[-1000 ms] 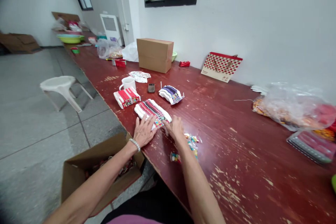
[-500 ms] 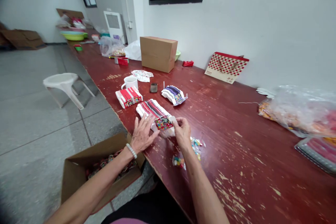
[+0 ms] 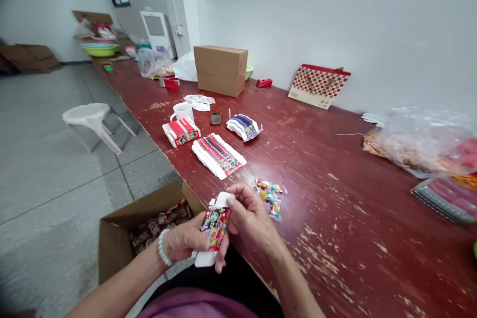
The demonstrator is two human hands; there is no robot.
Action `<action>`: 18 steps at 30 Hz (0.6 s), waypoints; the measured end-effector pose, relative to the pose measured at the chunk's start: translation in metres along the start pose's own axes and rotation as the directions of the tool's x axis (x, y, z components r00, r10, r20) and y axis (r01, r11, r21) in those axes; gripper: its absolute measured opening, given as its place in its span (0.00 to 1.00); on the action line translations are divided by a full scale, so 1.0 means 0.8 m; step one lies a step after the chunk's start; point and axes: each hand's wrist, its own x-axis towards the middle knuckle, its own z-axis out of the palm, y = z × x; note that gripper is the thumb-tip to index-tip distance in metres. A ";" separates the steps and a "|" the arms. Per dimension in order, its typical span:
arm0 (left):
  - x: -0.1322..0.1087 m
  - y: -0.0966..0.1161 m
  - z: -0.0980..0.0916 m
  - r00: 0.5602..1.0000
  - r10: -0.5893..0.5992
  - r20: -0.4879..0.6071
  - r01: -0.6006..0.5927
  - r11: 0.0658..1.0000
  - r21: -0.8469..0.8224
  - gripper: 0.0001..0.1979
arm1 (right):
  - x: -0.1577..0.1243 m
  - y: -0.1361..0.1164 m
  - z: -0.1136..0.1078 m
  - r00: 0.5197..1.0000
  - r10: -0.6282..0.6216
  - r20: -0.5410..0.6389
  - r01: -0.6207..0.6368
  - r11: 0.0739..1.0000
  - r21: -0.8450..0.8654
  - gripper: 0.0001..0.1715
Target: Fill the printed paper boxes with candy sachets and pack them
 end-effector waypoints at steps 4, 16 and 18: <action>0.001 0.005 0.003 0.994 0.044 -0.099 -0.035 0.996 0.084 0.17 | -0.019 0.009 0.012 0.997 0.050 0.066 -0.057 0.992 0.115 0.21; 0.016 -0.002 0.005 0.874 0.339 -0.347 -0.160 0.877 0.453 0.14 | -0.022 0.062 0.002 0.979 -0.035 -0.202 0.009 0.991 -0.130 0.18; 0.014 -0.004 0.007 0.785 0.433 -0.444 -0.191 0.850 0.491 0.20 | -0.022 0.057 0.002 0.973 -0.072 -0.218 0.036 0.985 -0.166 0.19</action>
